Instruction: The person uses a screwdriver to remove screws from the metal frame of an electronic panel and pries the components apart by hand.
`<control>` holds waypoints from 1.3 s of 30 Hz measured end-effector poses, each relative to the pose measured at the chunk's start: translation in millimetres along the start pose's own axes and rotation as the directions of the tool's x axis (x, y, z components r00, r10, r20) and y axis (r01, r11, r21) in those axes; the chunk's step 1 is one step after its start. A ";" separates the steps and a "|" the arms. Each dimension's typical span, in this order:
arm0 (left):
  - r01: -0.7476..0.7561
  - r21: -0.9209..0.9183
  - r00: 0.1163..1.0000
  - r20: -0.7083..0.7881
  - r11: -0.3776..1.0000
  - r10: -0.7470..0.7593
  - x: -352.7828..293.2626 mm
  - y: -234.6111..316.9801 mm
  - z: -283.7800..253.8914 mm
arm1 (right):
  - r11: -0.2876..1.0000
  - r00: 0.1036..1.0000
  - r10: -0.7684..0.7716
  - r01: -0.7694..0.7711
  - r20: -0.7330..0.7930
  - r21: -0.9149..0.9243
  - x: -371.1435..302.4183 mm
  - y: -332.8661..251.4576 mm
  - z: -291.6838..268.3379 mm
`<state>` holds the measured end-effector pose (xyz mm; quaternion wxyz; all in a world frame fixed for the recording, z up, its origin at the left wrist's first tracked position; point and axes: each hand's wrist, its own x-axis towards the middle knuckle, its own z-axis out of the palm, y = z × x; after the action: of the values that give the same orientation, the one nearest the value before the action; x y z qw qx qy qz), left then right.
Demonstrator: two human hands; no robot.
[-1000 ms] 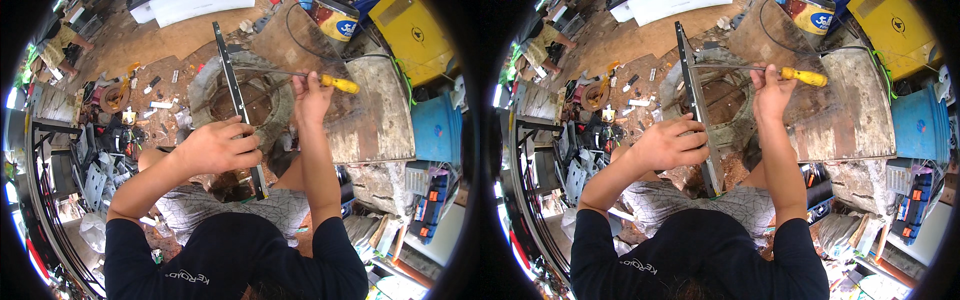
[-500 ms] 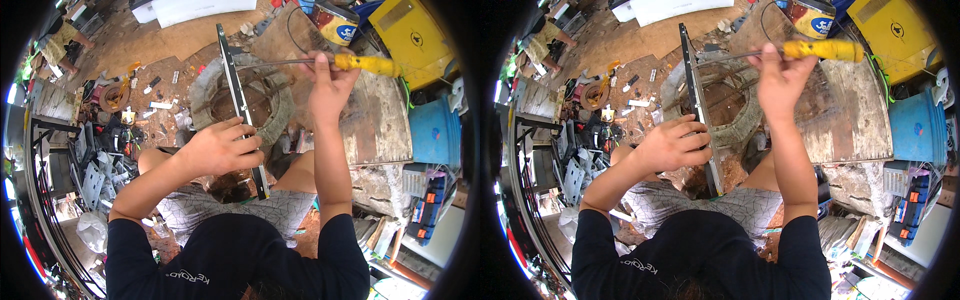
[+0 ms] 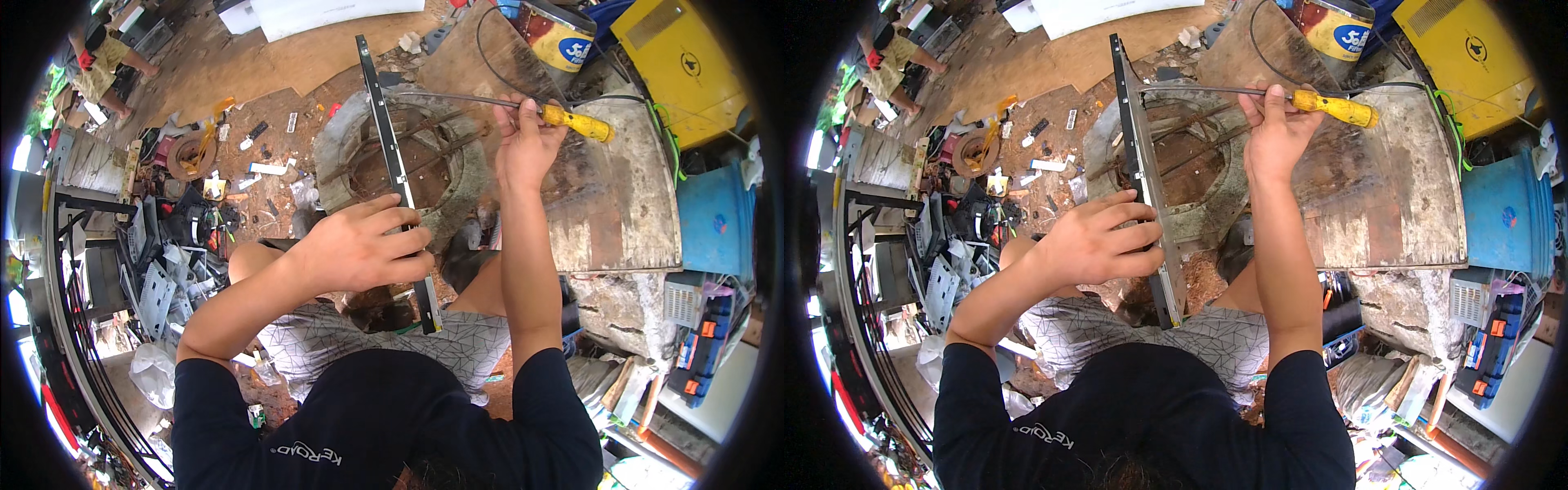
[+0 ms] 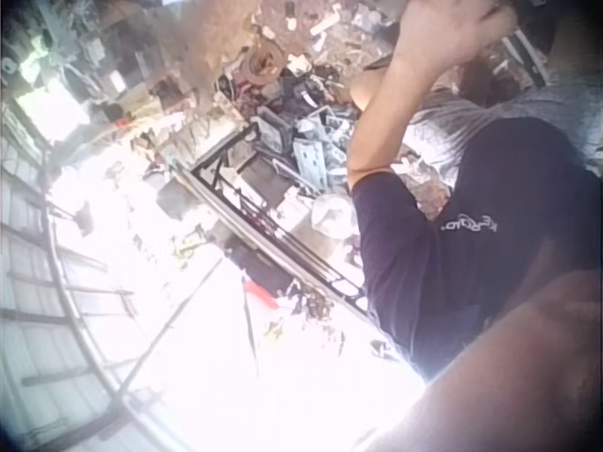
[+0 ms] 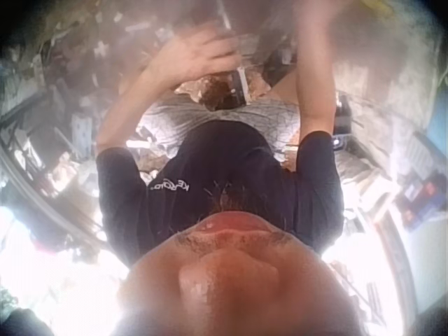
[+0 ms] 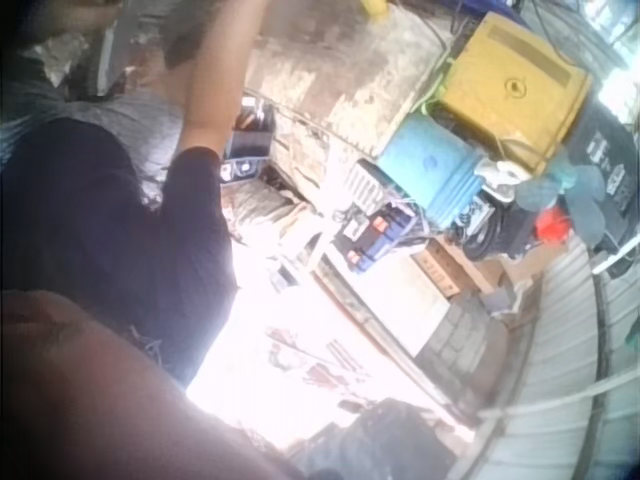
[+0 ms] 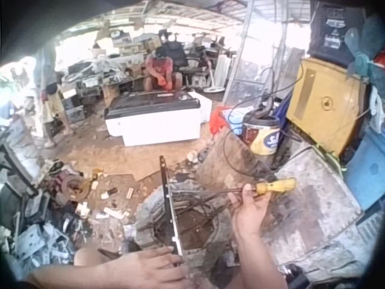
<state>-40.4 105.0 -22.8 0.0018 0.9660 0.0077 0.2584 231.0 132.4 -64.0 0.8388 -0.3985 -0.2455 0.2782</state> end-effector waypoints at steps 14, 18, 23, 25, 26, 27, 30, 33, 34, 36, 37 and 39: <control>-0.003 -0.010 1.000 0.001 1.000 0.003 -0.2 -0.4 2.0 | 0.995 0.995 0.087 -0.090 0.058 0.048 9.3 18.0 -10.3; 0.001 0.004 1.000 0.019 1.000 -0.001 0.8 0.8 2.6 | 0.947 0.953 0.298 -0.303 0.059 0.109 29.3 32.9 -17.1; 0.002 0.032 1.000 0.022 1.000 -0.003 1.9 2.1 3.1 | 0.929 0.929 0.339 -0.355 0.149 0.103 40.5 44.1 -19.2; 0.013 0.020 1.000 0.005 1.000 -0.013 3.2 3.6 5.4 | 0.925 0.927 0.363 -0.371 0.096 0.083 39.1 46.8 -20.2; 0.021 0.007 1.000 -0.013 1.000 -0.021 3.9 4.0 7.4 | 0.924 0.926 0.364 -0.372 0.099 0.091 38.5 47.7 -20.8; 0.033 -0.006 0.999 -0.031 0.999 -0.033 4.0 3.8 9.2 | 0.920 0.925 0.366 -0.376 0.103 0.107 38.4 47.8 -21.9; 0.019 -0.013 1.000 0.006 1.000 -0.018 0.8 0.9 13.4 | 0.915 0.922 0.374 -0.384 0.095 0.126 39.3 44.7 -26.6; 0.026 -0.187 1.000 -0.003 0.982 -0.027 -4.0 -2.5 16.6 | 0.929 0.933 0.352 -0.358 0.075 0.089 42.9 40.0 -28.3; 0.068 -0.235 0.982 -0.154 0.970 -0.107 -3.1 -5.4 19.4 | 0.933 0.935 0.346 -0.352 0.075 0.079 43.1 39.0 -27.6; 0.109 -0.363 0.862 -0.429 0.925 -0.270 1.0 -13.4 25.5 | 0.937 0.937 0.340 -0.345 0.078 0.064 42.0 38.1 -24.2; 0.424 -0.416 0.647 -0.482 0.804 -0.591 6.8 -12.3 32.1 | 0.937 0.937 0.340 -0.345 0.081 0.061 40.6 38.3 -22.0; 0.562 -0.800 0.208 -0.108 0.209 -0.972 23.9 -38.5 46.9 | 0.939 0.939 0.335 -0.340 0.077 0.057 36.9 39.6 -17.3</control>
<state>3.1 143.9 -51.8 0.4474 0.5966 0.4467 0.4944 258.1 168.5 -98.6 0.7834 -0.3958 -0.1915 0.4393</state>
